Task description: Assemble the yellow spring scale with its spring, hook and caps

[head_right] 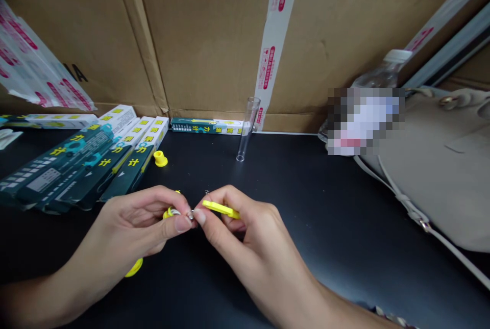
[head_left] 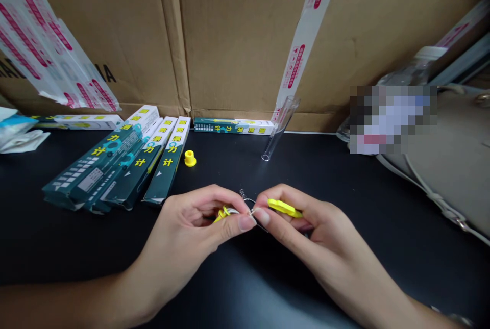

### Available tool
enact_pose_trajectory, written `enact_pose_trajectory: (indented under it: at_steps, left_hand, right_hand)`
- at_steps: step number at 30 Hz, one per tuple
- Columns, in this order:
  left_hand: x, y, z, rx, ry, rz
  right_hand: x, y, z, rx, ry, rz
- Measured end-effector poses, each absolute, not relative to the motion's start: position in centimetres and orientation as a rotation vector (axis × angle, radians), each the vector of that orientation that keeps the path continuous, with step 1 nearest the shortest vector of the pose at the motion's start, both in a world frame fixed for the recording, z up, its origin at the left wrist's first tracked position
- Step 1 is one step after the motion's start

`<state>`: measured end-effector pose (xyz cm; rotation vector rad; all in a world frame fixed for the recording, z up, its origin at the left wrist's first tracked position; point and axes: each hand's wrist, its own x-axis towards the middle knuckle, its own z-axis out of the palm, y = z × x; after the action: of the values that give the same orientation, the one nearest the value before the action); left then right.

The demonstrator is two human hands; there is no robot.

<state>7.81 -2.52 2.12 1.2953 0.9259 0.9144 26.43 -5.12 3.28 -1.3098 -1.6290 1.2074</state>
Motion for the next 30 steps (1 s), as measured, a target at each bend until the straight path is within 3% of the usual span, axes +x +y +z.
enact_pose_trajectory:
  at_steps: [10, 21, 30]
  left_hand:
    - [7.7, -2.3, 2.3, 1.416, 0.972, 0.933]
    - [7.3, -2.2, 1.9, 1.617, 1.031, 0.948]
    - [7.3, -2.4, 2.0, 1.775, 1.052, 0.932]
  right_hand:
    - [27.2, -4.0, 3.6, -1.267, -1.554, 1.409]
    - [27.3, -4.4, 3.2, -1.287, -1.612, 1.208]
    - [27.7, -3.5, 3.5, -1.277, -1.569, 1.322]
